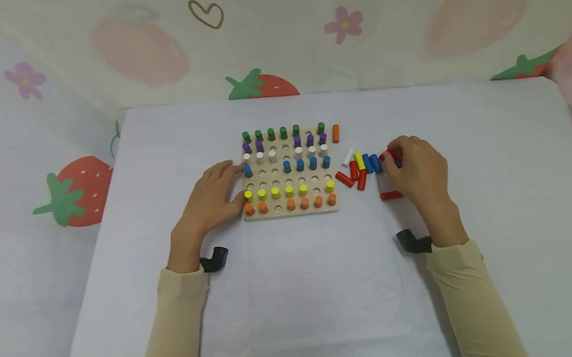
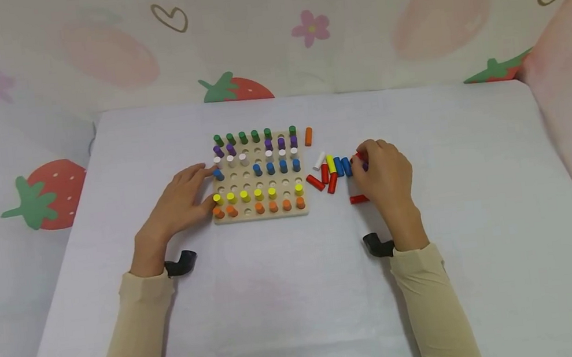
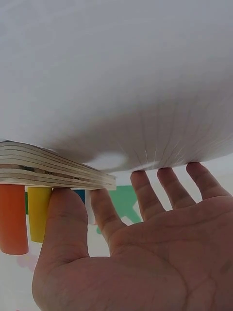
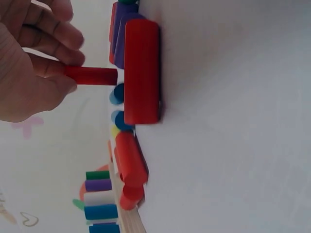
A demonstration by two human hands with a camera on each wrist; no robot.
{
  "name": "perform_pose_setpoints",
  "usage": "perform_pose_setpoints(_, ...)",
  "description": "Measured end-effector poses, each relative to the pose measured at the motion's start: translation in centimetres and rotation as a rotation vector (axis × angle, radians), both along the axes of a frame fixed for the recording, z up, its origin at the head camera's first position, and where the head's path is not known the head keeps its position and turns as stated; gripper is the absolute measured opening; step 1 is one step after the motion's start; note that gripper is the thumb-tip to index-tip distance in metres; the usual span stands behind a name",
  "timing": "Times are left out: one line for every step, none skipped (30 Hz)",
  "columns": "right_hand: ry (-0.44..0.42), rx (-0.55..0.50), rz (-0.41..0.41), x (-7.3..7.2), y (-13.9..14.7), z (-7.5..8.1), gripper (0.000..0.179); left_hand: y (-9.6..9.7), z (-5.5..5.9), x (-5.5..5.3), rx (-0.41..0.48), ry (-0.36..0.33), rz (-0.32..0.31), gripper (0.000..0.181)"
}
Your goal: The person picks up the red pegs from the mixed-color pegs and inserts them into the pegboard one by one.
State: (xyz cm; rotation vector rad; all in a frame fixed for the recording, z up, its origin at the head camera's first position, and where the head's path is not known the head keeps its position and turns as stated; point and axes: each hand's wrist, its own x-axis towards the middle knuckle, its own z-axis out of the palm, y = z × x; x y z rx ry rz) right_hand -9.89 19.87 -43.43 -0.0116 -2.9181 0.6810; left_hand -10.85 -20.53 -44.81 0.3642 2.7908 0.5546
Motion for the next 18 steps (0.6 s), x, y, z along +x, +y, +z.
perform_pose_setpoints(0.011, -0.009, 0.009, 0.0, -0.1, 0.0, 0.027, 0.0, 0.0, 0.0, 0.000, -0.001, 0.002, 0.066)
perform_pose_setpoints(0.019, -0.013, 0.017, 0.0, -0.2, 0.0, 0.027, 0.1, 0.0, 0.1, 0.000, -0.001, 0.002, 0.066)
perform_pose_setpoints(0.030, -0.013, 0.028, 0.1, -0.2, 0.1, 0.027, 0.1, -0.1, 0.1, 0.000, -0.001, 0.002, 0.066)
perform_pose_setpoints(0.037, -0.011, 0.040, 0.1, -0.3, 0.0, 0.027, 0.2, -0.2, 0.1, 0.000, -0.003, 0.001, 0.066)
perform_pose_setpoints(0.044, -0.006, 0.054, 0.2, -0.3, 0.0, 0.027, 0.3, -0.3, 0.2, 0.001, -0.003, 0.001, 0.066)
perform_pose_setpoints(0.052, 0.000, 0.069, 0.2, -0.4, 0.1, 0.027, 0.4, -0.4, 0.2, 0.001, -0.004, 0.001, 0.066)
perform_pose_setpoints(0.062, 0.009, 0.085, 0.2, -0.5, 0.2, 0.026, 0.4, -0.4, 0.3, 0.000, -0.005, 0.001, 0.066)
perform_pose_setpoints(0.067, 0.018, 0.101, 0.3, -0.6, 0.3, 0.026, 0.5, -0.5, 0.3, -0.002, -0.007, -0.002, 0.066)
perform_pose_setpoints(0.070, 0.025, 0.118, 0.3, -0.7, 0.5, 0.025, 0.5, -0.4, 0.4, -0.003, -0.007, -0.002, 0.066)
perform_pose_setpoints(0.070, 0.031, 0.135, 0.2, -0.9, 0.7, 0.024, 0.4, -0.4, 0.4, -0.005, -0.006, -0.002, 0.066)
perform_pose_setpoints(0.067, 0.039, 0.153, 0.2, -1.1, 0.9, 0.023, 0.4, -0.3, 0.4, -0.007, -0.004, 0.000, 0.066)
perform_pose_setpoints(0.062, 0.049, 0.169, 0.1, -1.3, 1.1, 0.022, 0.3, -0.2, 0.4, -0.007, -0.003, 0.001, 0.067)
perform_pose_setpoints(0.055, 0.062, 0.187, 0.0, -1.6, 1.3, 0.021, 0.2, -0.1, 0.4, -0.008, -0.002, 0.000, 0.067)
perform_pose_setpoints(0.044, 0.075, 0.203, -0.1, -1.8, 1.5, 0.021, 0.1, 0.0, 0.4, -0.007, -0.001, -0.001, 0.067)
perform_pose_setpoints(0.032, 0.087, 0.220, -0.2, -2.1, 1.8, 0.021, 0.1, 0.1, 0.3, -0.007, -0.001, -0.001, 0.067)
perform_pose_setpoints(0.021, 0.097, 0.238, -0.4, -2.3, 1.9, 0.021, 0.0, 0.2, 0.3, -0.007, -0.002, -0.002, 0.067)
perform_pose_setpoints(0.010, 0.105, 0.254, -0.4, -2.6, 2.1, 0.021, 0.0, 0.2, 0.3, -0.007, -0.002, -0.003, 0.067)
perform_pose_setpoints(0.001, 0.111, 0.271, -0.5, -2.9, 2.3, 0.021, -0.1, 0.2, 0.2, -0.006, -0.002, -0.005, 0.067)
